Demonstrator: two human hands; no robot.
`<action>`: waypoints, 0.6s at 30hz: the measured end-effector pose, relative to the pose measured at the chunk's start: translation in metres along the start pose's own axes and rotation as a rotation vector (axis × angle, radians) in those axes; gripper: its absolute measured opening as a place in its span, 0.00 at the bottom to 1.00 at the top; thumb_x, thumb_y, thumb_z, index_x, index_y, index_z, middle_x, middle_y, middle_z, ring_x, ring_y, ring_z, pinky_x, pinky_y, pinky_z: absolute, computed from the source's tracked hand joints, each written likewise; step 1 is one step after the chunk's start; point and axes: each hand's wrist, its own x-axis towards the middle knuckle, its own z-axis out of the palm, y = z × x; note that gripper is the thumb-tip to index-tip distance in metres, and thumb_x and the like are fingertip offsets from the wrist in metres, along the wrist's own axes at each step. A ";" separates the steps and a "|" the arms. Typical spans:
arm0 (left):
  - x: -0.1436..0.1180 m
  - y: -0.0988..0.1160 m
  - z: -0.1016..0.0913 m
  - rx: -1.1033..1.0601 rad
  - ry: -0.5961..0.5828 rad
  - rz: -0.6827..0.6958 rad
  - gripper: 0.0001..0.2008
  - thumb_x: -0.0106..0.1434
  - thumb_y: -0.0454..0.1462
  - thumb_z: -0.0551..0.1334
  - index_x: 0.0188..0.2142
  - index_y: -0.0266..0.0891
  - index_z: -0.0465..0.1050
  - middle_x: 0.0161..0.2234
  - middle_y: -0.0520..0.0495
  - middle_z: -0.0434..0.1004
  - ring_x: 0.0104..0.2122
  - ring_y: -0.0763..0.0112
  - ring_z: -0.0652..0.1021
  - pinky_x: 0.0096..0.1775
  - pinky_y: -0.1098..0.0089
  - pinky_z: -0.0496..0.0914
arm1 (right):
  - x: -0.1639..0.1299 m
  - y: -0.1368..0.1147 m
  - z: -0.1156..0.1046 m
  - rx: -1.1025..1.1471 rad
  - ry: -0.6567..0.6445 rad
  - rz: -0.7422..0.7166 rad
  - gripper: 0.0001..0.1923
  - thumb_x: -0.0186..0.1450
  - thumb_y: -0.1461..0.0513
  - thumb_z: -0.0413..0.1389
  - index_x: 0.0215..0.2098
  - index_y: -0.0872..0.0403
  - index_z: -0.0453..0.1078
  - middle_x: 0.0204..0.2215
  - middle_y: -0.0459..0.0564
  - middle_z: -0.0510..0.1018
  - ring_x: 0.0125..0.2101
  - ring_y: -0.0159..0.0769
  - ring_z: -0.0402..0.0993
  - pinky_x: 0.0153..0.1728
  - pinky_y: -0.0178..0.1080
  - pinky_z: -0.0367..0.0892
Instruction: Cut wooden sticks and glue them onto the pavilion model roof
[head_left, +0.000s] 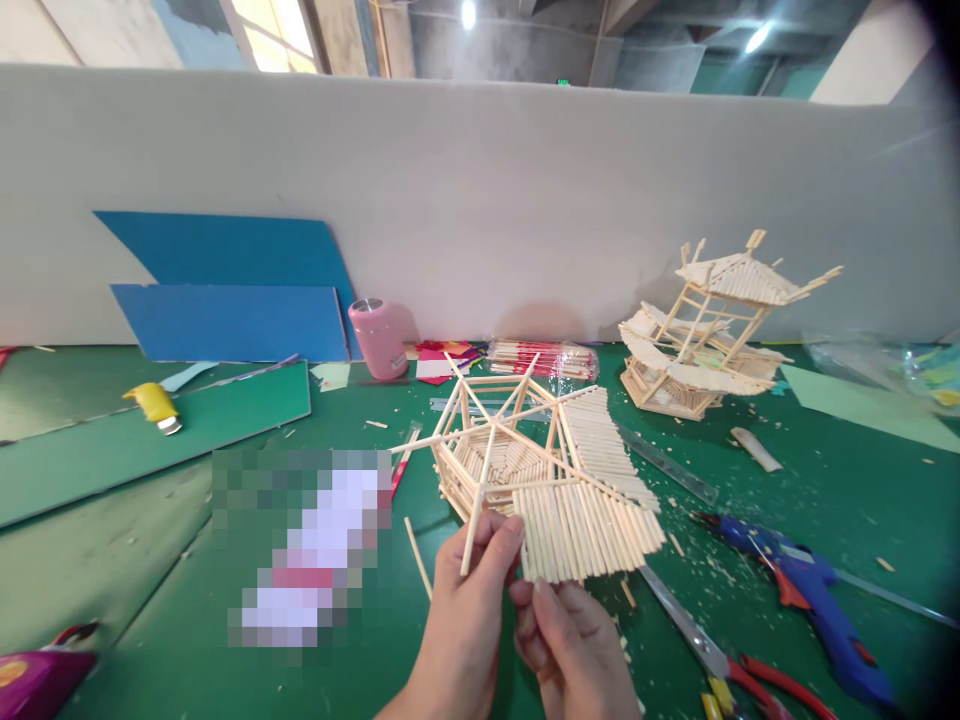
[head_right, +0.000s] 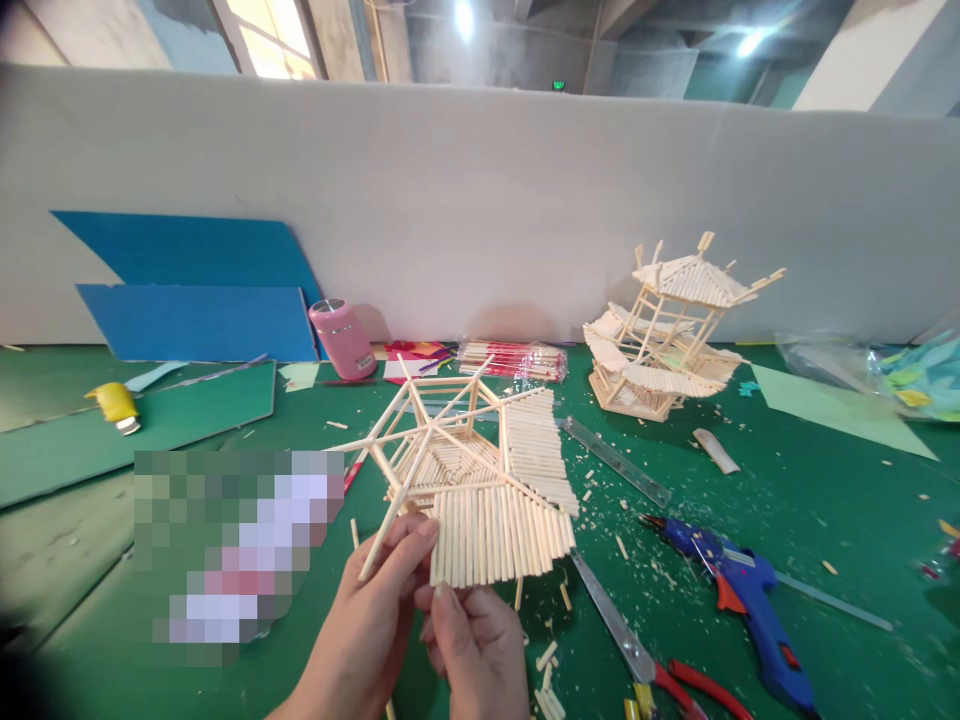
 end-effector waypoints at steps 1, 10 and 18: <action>0.000 0.000 0.000 -0.003 0.000 -0.001 0.14 0.52 0.40 0.64 0.19 0.37 0.62 0.14 0.59 0.55 0.15 0.82 0.58 0.17 0.80 0.53 | 0.000 0.000 0.000 -0.001 0.002 0.001 0.15 0.47 0.51 0.65 0.19 0.55 0.76 0.12 0.43 0.66 0.14 0.22 0.52 0.17 0.30 0.43; 0.000 0.000 0.000 0.027 -0.012 0.009 0.14 0.52 0.42 0.64 0.19 0.37 0.62 0.14 0.59 0.56 0.16 0.80 0.57 0.16 0.79 0.53 | 0.000 0.000 0.000 0.000 -0.015 -0.003 0.15 0.46 0.51 0.65 0.20 0.56 0.76 0.11 0.43 0.65 0.13 0.22 0.51 0.17 0.30 0.42; 0.001 0.000 -0.003 0.042 0.050 0.081 0.11 0.53 0.41 0.64 0.21 0.36 0.67 0.18 0.56 0.61 0.19 0.78 0.62 0.21 0.78 0.58 | 0.001 -0.002 -0.001 -0.035 -0.049 0.014 0.17 0.47 0.50 0.65 0.20 0.55 0.76 0.11 0.42 0.64 0.13 0.21 0.51 0.17 0.30 0.43</action>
